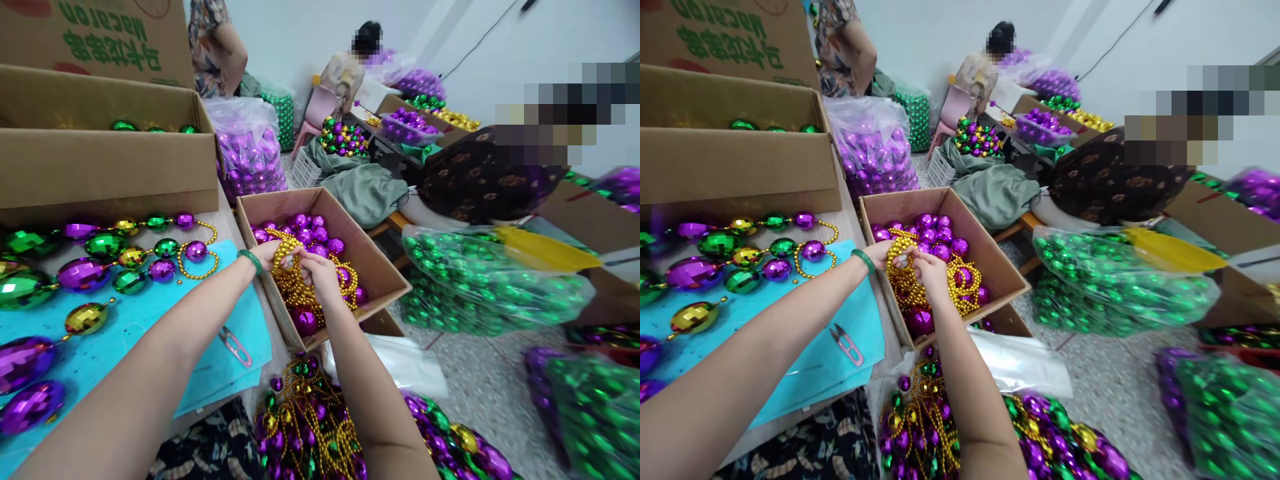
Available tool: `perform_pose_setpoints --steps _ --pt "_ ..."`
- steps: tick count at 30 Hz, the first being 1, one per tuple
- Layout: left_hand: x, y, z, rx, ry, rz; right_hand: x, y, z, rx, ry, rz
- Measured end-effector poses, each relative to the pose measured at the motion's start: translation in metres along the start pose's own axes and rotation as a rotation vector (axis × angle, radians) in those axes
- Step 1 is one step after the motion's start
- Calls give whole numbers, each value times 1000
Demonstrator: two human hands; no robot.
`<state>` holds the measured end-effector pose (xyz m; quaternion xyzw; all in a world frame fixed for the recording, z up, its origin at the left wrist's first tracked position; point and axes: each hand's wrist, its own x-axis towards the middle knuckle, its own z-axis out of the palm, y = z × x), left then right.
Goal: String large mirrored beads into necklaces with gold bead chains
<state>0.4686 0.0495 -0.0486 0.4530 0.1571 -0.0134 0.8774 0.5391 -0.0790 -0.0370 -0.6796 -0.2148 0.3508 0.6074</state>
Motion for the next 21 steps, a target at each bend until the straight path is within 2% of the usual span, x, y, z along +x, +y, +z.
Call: perform_pose_setpoints --steps 6,11,15,18,21 --pt "1 1 0 -64 41 6 5 7 10 44 29 -15" --pt "3 0 -10 -146 57 -6 -8 -18 -11 36 9 -54" --pt "2 -3 -20 -223 34 10 -17 -42 -30 -13 -47 -165" --pt "1 -3 -23 -313 29 50 -13 -44 -37 48 3 -189" --pt "-1 -2 -23 -343 -9 28 -4 -36 -35 167 81 -191"
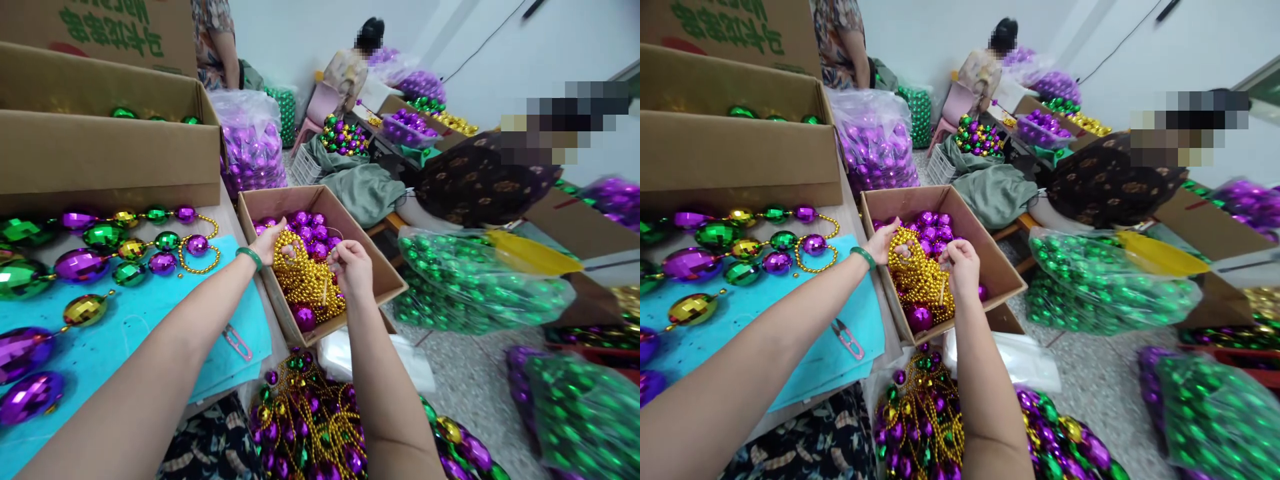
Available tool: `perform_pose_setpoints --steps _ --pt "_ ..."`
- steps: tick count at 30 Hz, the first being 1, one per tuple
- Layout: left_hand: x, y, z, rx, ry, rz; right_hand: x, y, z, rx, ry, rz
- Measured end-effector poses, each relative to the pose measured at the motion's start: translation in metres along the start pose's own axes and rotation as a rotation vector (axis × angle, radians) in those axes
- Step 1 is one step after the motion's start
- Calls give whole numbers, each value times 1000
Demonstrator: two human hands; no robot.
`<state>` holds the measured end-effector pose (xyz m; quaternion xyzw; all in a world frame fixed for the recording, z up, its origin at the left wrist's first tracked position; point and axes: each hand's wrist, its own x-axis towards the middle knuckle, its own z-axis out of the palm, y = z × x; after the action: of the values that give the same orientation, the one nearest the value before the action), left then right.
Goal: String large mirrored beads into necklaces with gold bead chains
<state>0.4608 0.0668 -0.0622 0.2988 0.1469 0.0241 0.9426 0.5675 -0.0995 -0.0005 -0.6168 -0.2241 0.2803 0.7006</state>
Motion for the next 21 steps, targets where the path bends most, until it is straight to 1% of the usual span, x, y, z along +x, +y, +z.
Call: perform_pose_setpoints --steps 2,7,10,12,14,16,17,19,21 --pt "-1 0 1 2 -11 -24 4 8 6 41 0 -14" --pt "-2 -2 3 -20 11 14 11 28 29 30 -104 0" --pt "-4 -3 2 -44 28 7 16 39 39 39 -93 -16" --pt "-5 -3 1 -40 31 7 20 37 43 60 -68 -61" --pt "-5 -2 0 -24 30 12 23 21 46 91 -38 -132" --pt "-5 -2 -1 -8 33 21 21 -8 46 135 -20 -248" --pt "-5 -2 0 -2 36 28 17 -28 45 165 -27 -356" --pt "-4 -2 1 10 48 47 6 -74 39 191 -29 -473" --pt "-4 -1 3 24 68 70 -8 -121 26 128 -51 -659"
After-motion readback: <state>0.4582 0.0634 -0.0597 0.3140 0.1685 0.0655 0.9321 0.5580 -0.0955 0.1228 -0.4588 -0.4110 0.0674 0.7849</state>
